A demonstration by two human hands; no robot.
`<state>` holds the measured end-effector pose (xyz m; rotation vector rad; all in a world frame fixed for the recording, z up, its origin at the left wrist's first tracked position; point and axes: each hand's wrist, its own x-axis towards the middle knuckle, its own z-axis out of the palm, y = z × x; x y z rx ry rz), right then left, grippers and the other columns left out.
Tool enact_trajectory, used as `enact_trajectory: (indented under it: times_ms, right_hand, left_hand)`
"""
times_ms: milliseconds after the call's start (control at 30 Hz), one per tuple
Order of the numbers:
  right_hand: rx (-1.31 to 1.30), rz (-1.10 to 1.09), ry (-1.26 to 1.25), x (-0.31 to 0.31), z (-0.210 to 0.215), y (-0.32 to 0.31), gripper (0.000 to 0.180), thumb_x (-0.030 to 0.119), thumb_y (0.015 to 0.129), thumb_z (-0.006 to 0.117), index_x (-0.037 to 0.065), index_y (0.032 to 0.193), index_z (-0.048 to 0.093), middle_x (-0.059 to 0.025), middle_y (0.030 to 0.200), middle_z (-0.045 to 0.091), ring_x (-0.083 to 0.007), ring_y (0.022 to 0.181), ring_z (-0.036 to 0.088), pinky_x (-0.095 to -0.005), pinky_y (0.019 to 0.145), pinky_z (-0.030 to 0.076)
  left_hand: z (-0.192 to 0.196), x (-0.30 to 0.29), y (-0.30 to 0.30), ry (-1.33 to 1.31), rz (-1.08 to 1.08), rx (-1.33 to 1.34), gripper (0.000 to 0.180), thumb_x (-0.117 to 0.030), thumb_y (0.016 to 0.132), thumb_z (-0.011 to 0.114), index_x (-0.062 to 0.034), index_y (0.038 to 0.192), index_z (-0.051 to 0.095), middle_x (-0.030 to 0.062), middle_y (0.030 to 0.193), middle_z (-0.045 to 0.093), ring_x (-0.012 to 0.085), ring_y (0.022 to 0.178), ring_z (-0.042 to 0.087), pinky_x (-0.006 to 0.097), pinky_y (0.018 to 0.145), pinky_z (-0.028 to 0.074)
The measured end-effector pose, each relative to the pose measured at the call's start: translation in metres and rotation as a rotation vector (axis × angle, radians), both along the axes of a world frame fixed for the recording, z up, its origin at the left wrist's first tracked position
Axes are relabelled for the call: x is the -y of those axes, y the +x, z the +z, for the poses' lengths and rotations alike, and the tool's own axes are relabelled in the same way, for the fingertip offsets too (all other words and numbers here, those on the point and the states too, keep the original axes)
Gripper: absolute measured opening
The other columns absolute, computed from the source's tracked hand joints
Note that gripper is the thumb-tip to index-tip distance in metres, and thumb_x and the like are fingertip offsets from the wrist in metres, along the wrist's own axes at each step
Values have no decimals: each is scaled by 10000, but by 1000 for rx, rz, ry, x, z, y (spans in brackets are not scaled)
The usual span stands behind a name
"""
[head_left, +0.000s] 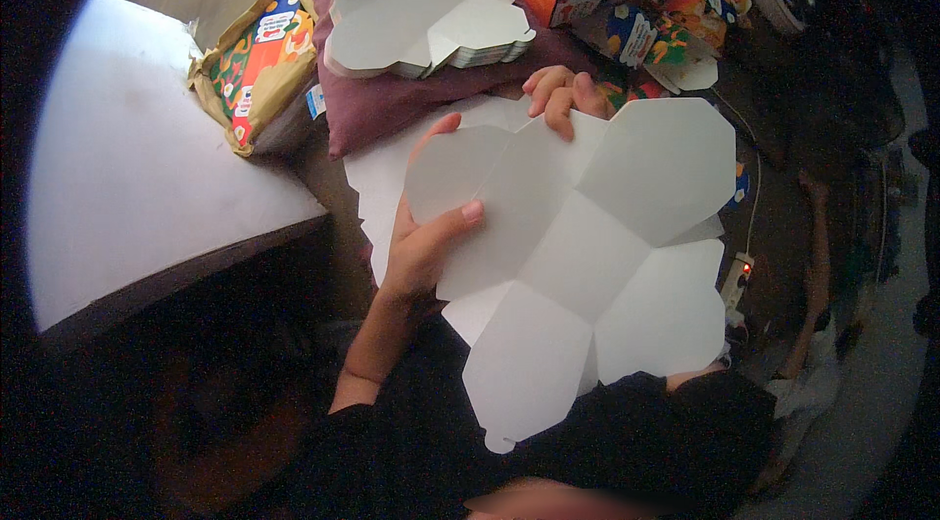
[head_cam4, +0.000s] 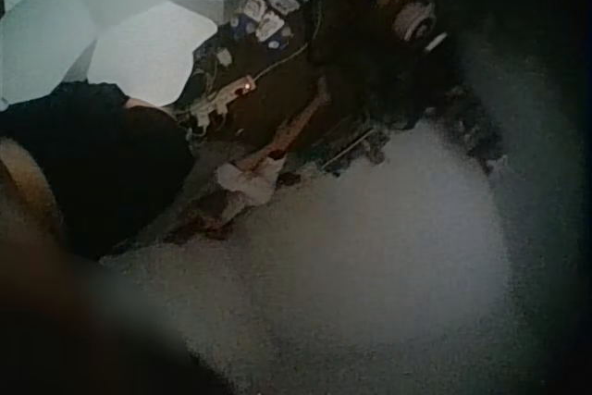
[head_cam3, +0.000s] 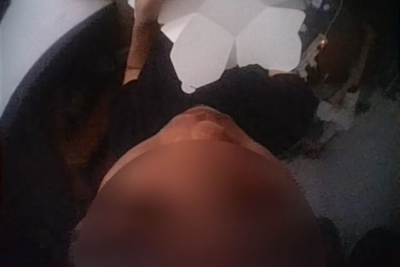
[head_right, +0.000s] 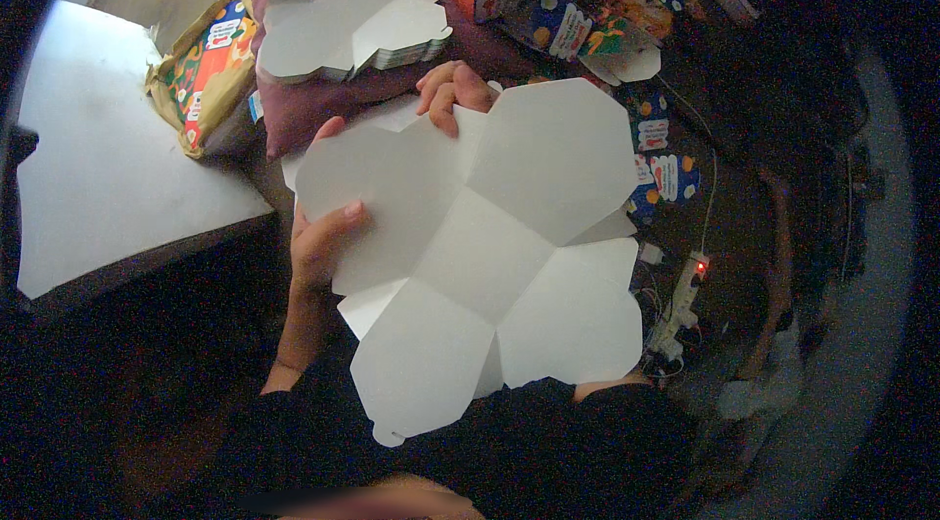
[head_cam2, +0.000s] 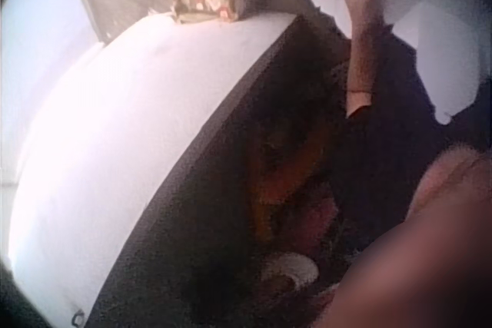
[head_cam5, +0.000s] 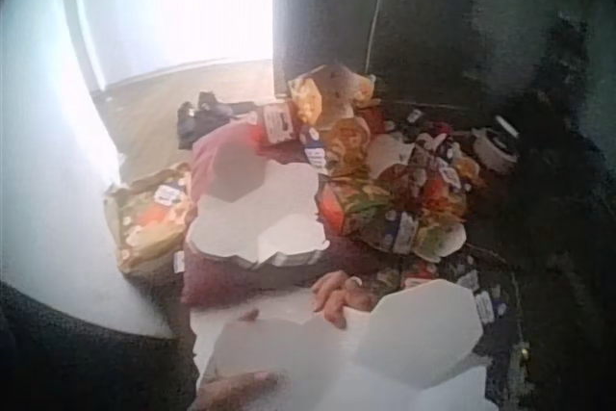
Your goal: The person folds flat white paper cutouts into small colorful takeout-style boxes. They repeatedly pick a flat piece, fold along creases, tuck flaps, and place the finished box aside. The process is repeated continuously throughout the clip.
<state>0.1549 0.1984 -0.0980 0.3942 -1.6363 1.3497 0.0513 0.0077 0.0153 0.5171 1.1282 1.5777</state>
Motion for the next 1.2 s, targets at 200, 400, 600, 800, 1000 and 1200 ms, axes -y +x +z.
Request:
enact_trajectory:
  times_ms: [200,400,600,800,1000,1200]
  right_hand:
    - [237,300,126,-23,-10,-5,493,394,990,77,137,954,496,-12,649,490,-191,859,512,-382,881,389]
    - [113,911,-688,18,-17,11,444,495,960,251,108,975,467,-89,909,482,-215,970,520,-380,834,427]
    - [59,972,-1006,41,-12,21,410,470,948,313,95,977,477,-94,935,487,-211,953,534,-362,791,442]
    - [110,962,-1072,42,-6,23,381,445,936,375,82,979,487,-99,960,492,-206,936,548,-344,748,457]
    - [292,943,-1116,26,13,33,359,419,924,438,70,981,497,-104,986,497,-202,919,562,-325,705,472]
    - [737,911,-1014,-12,58,58,245,283,898,521,53,976,555,-95,959,576,-167,796,610,-284,567,493]
  left_hand:
    - [10,4,3,-79,46,-20,796,-243,714,576,-59,1413,242,138,1313,393,246,1191,408,329,1023,275]
    - [-5,0,-6,-117,25,-8,763,-223,696,536,-50,1396,286,146,1295,422,242,1168,433,313,1004,308]
    - [-19,-6,0,-148,-61,190,742,-175,710,527,-42,1395,275,156,1238,474,239,1057,514,317,922,401]
    - [-27,-12,-2,-69,-103,202,718,-140,720,518,-42,1391,284,163,1233,475,234,1055,519,322,927,403]
    - [-20,-16,-6,-63,-66,146,742,-154,688,525,-43,1386,301,158,1241,470,231,1075,500,305,947,377]
    - [14,-6,-6,-154,-109,-35,732,-128,688,500,-48,1386,294,128,1287,420,211,1162,415,299,1002,295]
